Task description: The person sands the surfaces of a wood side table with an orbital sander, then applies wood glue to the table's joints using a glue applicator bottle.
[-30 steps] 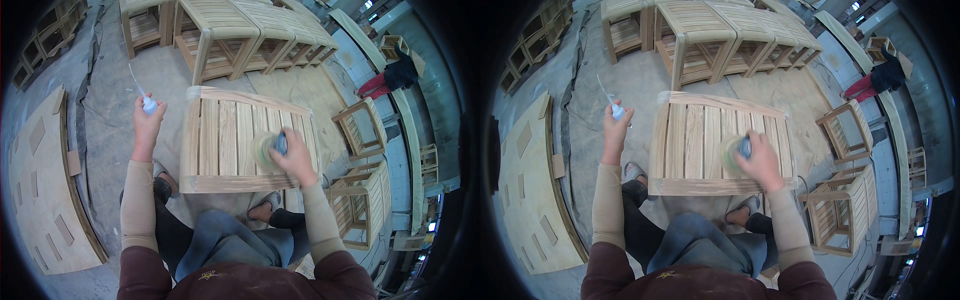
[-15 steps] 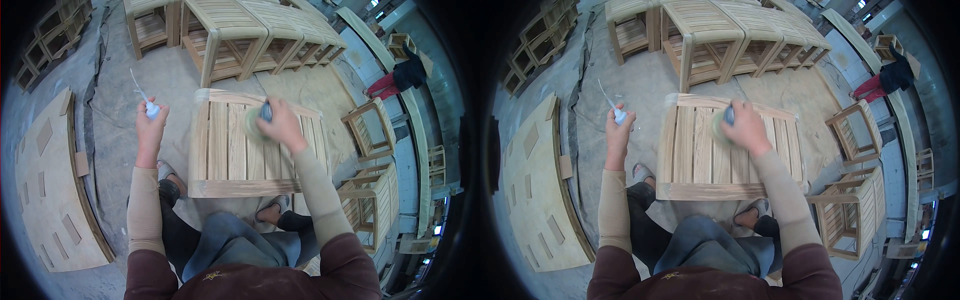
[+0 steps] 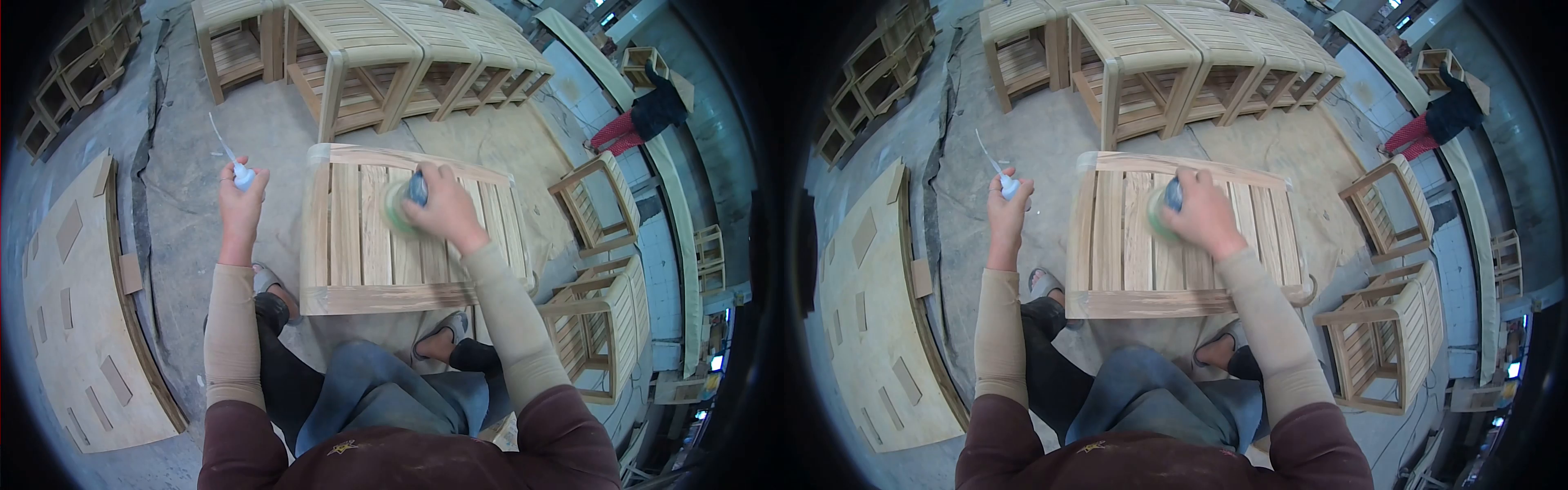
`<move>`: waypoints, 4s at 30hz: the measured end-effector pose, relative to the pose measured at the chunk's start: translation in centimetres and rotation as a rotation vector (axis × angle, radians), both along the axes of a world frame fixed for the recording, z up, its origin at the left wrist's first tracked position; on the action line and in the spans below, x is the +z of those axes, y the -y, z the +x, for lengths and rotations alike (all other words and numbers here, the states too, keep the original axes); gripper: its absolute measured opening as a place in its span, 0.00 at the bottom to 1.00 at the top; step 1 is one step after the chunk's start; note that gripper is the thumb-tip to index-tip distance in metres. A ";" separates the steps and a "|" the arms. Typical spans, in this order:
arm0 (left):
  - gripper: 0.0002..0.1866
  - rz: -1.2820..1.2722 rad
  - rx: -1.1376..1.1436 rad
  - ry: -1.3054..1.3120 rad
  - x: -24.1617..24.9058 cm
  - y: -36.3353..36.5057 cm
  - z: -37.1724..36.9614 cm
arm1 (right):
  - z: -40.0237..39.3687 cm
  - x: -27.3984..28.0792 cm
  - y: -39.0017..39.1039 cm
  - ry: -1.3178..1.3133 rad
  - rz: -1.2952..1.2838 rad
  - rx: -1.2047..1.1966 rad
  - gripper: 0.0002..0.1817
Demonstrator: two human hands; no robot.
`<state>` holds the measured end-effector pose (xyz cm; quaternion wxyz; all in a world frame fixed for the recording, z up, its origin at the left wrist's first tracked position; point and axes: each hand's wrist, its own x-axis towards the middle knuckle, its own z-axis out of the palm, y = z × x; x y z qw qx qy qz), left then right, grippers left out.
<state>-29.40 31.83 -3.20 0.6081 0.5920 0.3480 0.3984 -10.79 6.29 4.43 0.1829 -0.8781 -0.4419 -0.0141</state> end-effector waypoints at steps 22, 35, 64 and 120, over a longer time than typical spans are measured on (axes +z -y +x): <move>0.25 0.012 0.008 -0.007 0.5 -0.3 -1.1 | 4.3 -1.7 -8.9 0.051 0.042 0.000 0.26; 0.25 -0.010 0.022 0.019 -0.1 -0.6 -1.2 | -4.8 -0.8 -2.1 0.056 0.049 0.103 0.28; 0.23 0.050 0.093 -0.043 -2.1 -2.5 -2.4 | -6.4 0.2 -10.3 -0.042 -0.006 0.155 0.26; 0.23 0.087 -0.026 -0.125 -0.6 -0.3 -0.9 | 14.8 -1.5 5.6 0.077 0.033 -0.229 0.29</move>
